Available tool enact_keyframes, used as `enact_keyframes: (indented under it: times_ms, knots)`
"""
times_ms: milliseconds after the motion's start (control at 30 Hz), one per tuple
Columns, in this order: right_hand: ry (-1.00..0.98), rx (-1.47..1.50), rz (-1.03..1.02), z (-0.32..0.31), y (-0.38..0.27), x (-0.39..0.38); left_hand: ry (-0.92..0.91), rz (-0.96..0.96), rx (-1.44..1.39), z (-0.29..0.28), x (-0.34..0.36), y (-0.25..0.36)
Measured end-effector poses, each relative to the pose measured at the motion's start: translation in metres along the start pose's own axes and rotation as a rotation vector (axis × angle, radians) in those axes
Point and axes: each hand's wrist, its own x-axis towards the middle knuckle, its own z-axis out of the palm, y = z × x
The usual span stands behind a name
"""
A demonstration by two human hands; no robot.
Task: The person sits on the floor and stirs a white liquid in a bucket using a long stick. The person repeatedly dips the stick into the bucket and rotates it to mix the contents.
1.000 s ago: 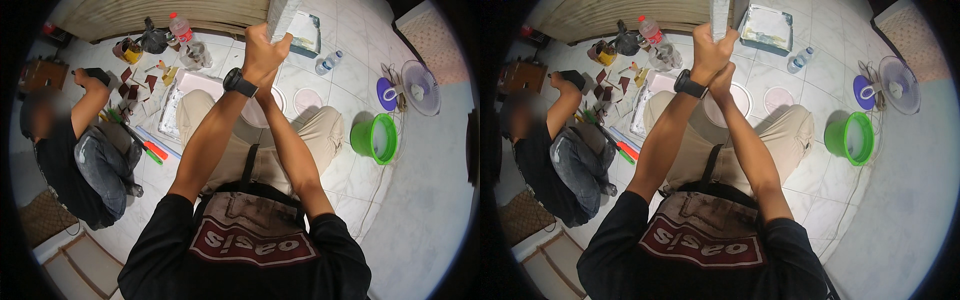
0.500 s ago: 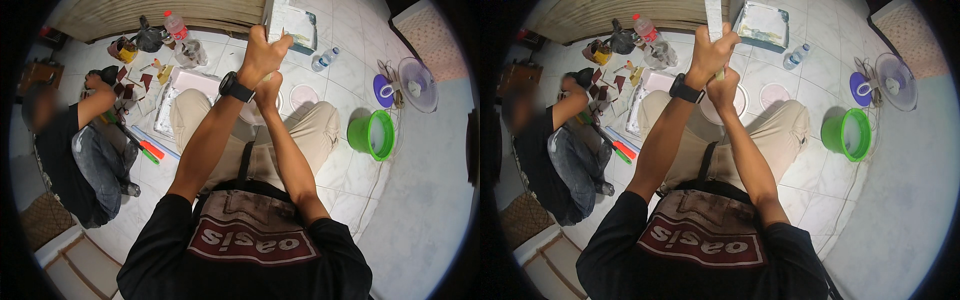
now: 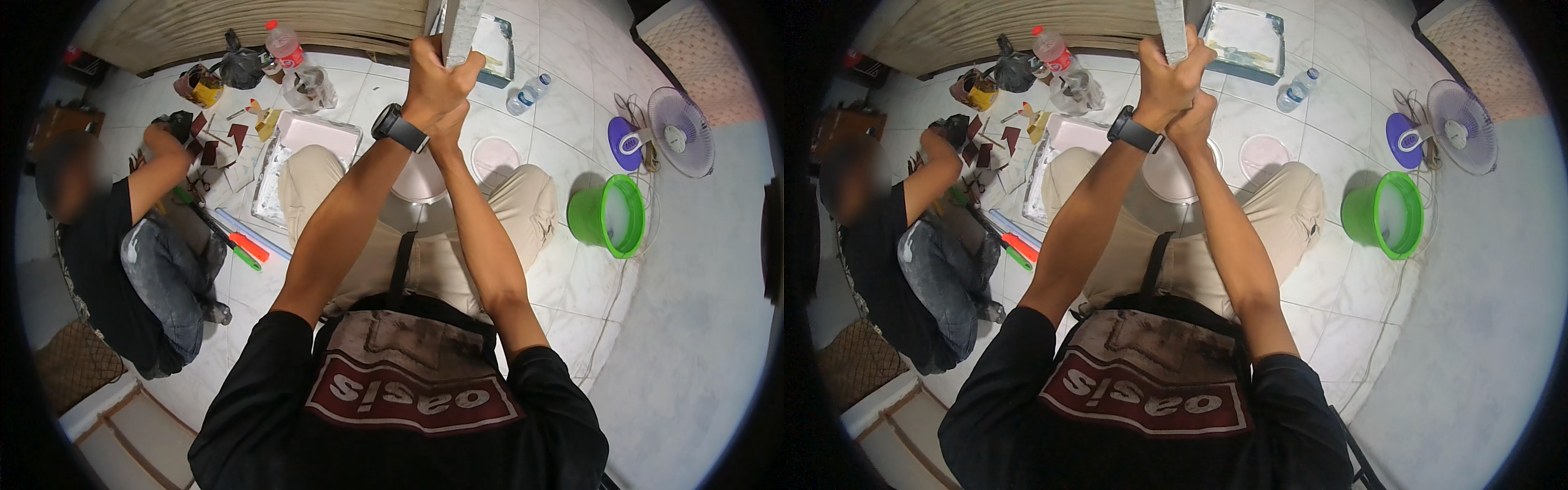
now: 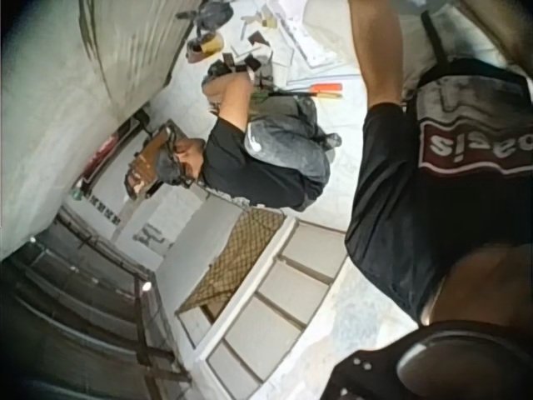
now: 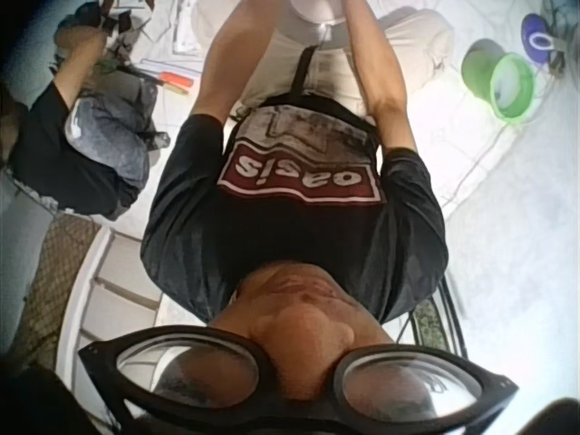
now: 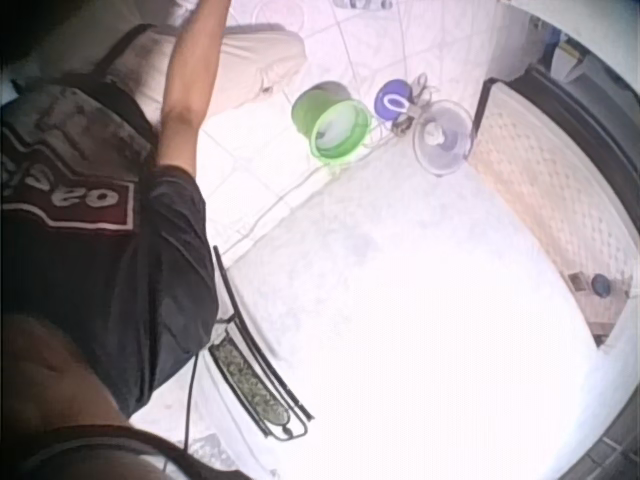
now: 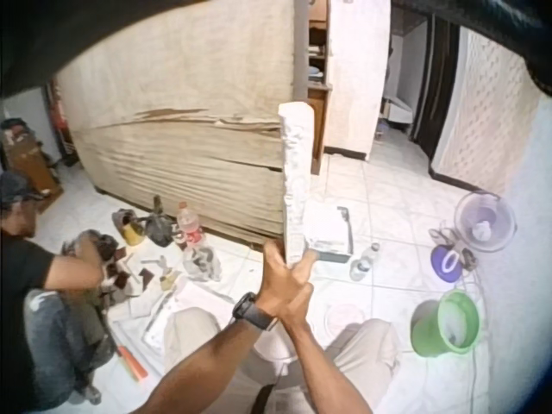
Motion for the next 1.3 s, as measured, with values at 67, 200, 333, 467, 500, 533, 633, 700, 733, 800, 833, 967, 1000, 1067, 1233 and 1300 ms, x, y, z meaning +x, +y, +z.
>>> enact_keyframes:
  times_ms: [67,200,333,467,500,533,633,700,733,800,833,967,1000,1067,1233,1300]
  knots:
    - [-0.044,-0.072,0.094,-0.009,-0.007,-0.003,-0.033,-0.071,-0.074,0.001,-0.005,0.002]
    - [-0.062,-0.002,0.205,-0.009,-0.011,-0.022,-0.060,-0.218,-0.125,-0.005,-0.008,0.009]
    - [-0.129,0.137,0.264,0.011,-0.020,-0.039,0.011,-0.205,-0.015,-0.024,-0.011,0.010]
    - [-0.157,0.330,0.252,0.036,-0.017,-0.037,0.074,-0.121,0.110,-0.039,-0.008,0.017]
    - [-0.172,0.340,0.206,0.037,-0.012,-0.033,0.083,-0.084,0.135,-0.039,-0.005,0.017]
    - [-0.186,0.349,0.160,0.039,-0.007,-0.029,0.090,-0.047,0.158,-0.038,-0.003,0.016]
    - [0.017,0.150,-0.027,0.030,0.049,-0.033,0.099,0.110,0.096,-0.007,-0.003,0.014]
    - [0.023,0.197,0.035,0.014,0.025,-0.020,0.041,0.095,0.089,0.000,-0.005,0.010]
    - [-0.045,0.197,0.057,0.006,0.031,-0.019,0.012,0.085,0.085,0.003,-0.007,0.007]
    - [-0.054,0.137,0.072,-0.011,0.021,-0.009,0.014,0.100,0.005,0.015,-0.011,0.009]
    - [-0.005,0.094,0.073,-0.016,0.005,-0.006,0.000,0.077,-0.042,0.016,-0.013,0.009]
    - [-0.032,-0.030,0.208,-0.021,-0.011,-0.021,-0.118,-0.103,-0.072,0.001,-0.014,0.006]
    - [-0.049,-0.043,0.213,-0.015,-0.019,-0.024,-0.151,-0.144,-0.057,-0.005,-0.011,0.008]
    - [-0.063,0.044,0.285,-0.004,-0.025,-0.032,-0.103,-0.309,-0.120,-0.013,-0.010,0.016]
    - [-0.112,0.309,0.268,0.031,-0.016,-0.036,0.009,-0.247,0.054,-0.031,-0.002,0.019]
    - [-0.164,0.346,0.133,0.041,-0.007,-0.028,0.067,-0.148,0.157,-0.035,0.004,0.014]
